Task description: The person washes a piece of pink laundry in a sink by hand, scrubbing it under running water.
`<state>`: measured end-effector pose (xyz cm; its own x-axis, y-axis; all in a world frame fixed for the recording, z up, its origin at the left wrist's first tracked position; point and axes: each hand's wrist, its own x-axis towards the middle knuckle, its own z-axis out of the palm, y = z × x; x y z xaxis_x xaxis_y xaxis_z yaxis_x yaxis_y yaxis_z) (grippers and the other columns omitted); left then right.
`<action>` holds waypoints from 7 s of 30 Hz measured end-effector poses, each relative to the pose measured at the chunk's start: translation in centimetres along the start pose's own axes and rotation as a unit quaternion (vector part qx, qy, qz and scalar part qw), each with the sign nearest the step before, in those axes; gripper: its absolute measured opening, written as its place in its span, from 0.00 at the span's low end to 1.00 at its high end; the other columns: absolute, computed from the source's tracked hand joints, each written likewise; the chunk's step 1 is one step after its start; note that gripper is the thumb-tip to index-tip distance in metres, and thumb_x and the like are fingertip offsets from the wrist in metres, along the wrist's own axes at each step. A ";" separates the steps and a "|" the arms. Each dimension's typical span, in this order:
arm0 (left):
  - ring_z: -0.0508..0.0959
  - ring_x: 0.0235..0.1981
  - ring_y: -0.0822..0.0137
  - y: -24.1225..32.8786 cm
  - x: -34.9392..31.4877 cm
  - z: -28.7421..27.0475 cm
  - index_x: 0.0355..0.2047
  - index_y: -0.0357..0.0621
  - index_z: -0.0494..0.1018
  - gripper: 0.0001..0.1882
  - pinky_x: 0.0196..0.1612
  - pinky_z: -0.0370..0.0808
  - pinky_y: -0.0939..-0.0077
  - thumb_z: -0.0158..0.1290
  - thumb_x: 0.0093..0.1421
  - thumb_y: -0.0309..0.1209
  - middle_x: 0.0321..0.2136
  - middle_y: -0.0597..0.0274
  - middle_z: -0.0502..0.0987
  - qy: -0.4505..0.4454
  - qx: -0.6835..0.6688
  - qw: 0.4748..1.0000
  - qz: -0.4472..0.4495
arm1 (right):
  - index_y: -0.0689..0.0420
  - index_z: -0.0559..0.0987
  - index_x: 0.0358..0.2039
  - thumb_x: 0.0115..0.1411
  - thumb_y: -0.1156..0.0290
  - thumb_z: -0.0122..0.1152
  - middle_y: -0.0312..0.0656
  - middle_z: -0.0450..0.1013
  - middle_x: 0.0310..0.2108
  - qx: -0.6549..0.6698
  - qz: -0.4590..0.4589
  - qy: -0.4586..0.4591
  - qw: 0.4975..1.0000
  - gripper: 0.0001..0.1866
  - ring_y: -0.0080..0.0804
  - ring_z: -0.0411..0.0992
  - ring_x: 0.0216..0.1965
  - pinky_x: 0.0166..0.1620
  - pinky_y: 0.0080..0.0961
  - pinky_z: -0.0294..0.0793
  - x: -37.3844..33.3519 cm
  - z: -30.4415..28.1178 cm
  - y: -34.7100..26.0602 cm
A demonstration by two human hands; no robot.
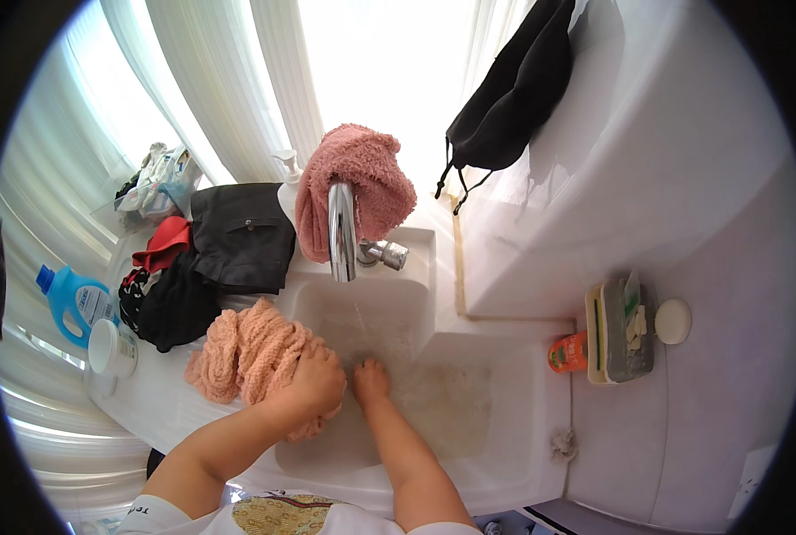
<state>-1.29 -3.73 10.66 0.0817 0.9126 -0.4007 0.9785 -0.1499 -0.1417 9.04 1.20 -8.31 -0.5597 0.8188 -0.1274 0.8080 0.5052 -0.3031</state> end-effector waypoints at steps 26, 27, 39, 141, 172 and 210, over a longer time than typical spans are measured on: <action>0.62 0.58 0.46 -0.5 -2.3 -0.8 0.37 0.40 0.80 0.19 0.60 0.55 0.49 0.49 0.56 0.41 0.43 0.51 0.75 0.080 -0.088 0.993 0.012 | 0.51 0.82 0.34 0.51 0.67 0.60 0.41 0.73 0.42 -0.221 -0.174 -0.032 0.959 0.10 0.38 0.69 0.47 0.46 0.42 0.70 -2.0 -9.6 -0.5; 0.62 0.58 0.46 -0.6 -2.4 -0.3 0.36 0.39 0.80 0.19 0.59 0.56 0.50 0.48 0.57 0.41 0.43 0.50 0.75 0.121 -0.095 0.988 0.017 | 0.51 0.82 0.34 0.50 0.67 0.61 0.41 0.73 0.41 -0.214 -0.206 0.022 0.955 0.10 0.38 0.69 0.47 0.46 0.41 0.69 -1.3 -10.2 -1.1; 0.63 0.57 0.45 -1.0 -3.7 0.2 0.33 0.36 0.79 0.20 0.57 0.60 0.51 0.46 0.59 0.41 0.44 0.48 0.75 0.221 -0.136 0.965 0.025 | 0.52 0.81 0.37 0.51 0.65 0.60 0.45 0.70 0.47 -0.090 -0.220 -0.088 0.967 0.12 0.43 0.65 0.53 0.53 0.44 0.66 5.3 -12.0 -2.7; 0.71 0.25 0.56 -6.2 -6.6 1.3 0.19 0.42 0.67 0.06 0.26 0.69 0.66 0.47 0.35 0.22 0.24 0.58 0.72 0.487 -0.334 0.807 0.010 | 0.54 0.70 0.52 0.51 0.66 0.62 0.53 0.60 0.58 0.054 -0.125 0.058 0.989 0.26 0.55 0.57 0.61 0.61 0.57 0.52 1.4 0.0 1.0; 0.71 0.25 0.54 -6.7 -6.7 1.9 0.22 0.39 0.68 0.09 0.28 0.70 0.65 0.46 0.36 0.22 0.26 0.54 0.72 0.495 -0.388 0.776 0.047 | 0.57 0.53 0.65 0.62 0.52 0.49 0.56 0.37 0.69 -0.034 0.185 -0.089 0.978 0.37 0.52 0.34 0.69 0.67 0.50 0.37 -10.9 -4.9 10.6; 0.72 0.26 0.56 -6.4 -6.5 1.7 0.22 0.40 0.70 0.08 0.29 0.71 0.68 0.47 0.36 0.23 0.27 0.56 0.74 0.506 -0.386 0.771 0.030 | 0.53 0.64 0.59 0.53 0.62 0.59 0.48 0.62 0.58 -0.025 -0.189 0.026 0.981 0.32 0.45 0.59 0.59 0.59 0.49 0.56 -5.1 -0.3 3.0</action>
<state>-8.39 -9.32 12.66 -0.1443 0.8003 0.5820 0.7567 -0.2898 0.5860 14.35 -1.39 -8.26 -0.8115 0.5833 0.0344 0.5537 0.7866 -0.2733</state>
